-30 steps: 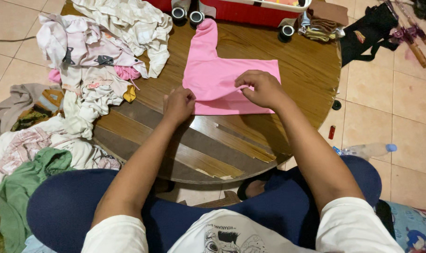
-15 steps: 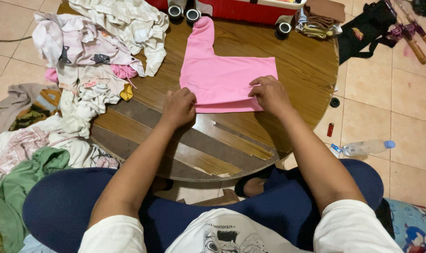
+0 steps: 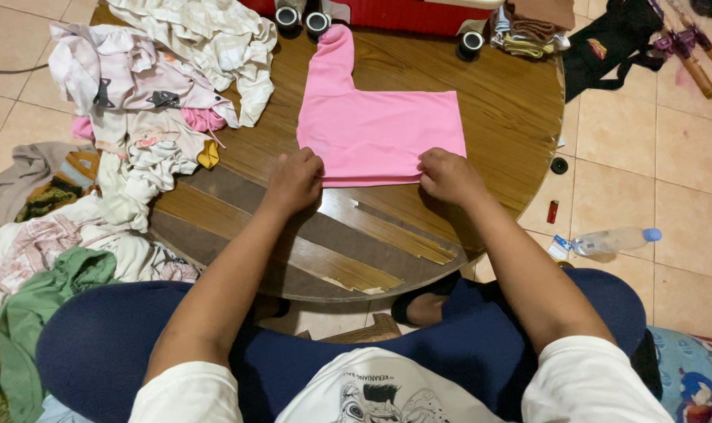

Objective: The person folds pink and white baby clothes on a wooden table by hand and places them inside an open suitcase.

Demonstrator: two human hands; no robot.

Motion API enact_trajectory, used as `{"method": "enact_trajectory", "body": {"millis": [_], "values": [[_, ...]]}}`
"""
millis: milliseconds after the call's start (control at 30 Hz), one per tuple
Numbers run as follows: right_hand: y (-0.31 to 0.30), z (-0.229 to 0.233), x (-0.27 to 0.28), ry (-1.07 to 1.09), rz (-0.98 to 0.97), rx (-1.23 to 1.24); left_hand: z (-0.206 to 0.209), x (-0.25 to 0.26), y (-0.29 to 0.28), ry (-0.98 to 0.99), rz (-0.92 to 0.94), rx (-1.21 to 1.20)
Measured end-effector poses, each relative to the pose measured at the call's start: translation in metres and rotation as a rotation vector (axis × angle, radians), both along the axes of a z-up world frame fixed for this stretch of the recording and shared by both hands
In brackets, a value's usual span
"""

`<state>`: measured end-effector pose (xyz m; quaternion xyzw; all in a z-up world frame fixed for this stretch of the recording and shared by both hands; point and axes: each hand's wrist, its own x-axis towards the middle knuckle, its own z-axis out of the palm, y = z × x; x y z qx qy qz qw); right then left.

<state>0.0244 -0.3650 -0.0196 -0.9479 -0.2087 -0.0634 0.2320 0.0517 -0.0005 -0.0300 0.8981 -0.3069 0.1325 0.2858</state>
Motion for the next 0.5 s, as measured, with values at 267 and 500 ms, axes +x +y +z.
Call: {"method": "enact_trajectory", "body": {"millis": [267,500], "values": [[-0.002,-0.005,-0.007,-0.085,-0.030,-0.148,0.004,-0.004,-0.002,-0.046,-0.097,0.071],[0.002,0.000,-0.015,-0.149,-0.043,-0.237,0.002,-0.008,-0.001,-0.022,-0.075,0.096]]}}
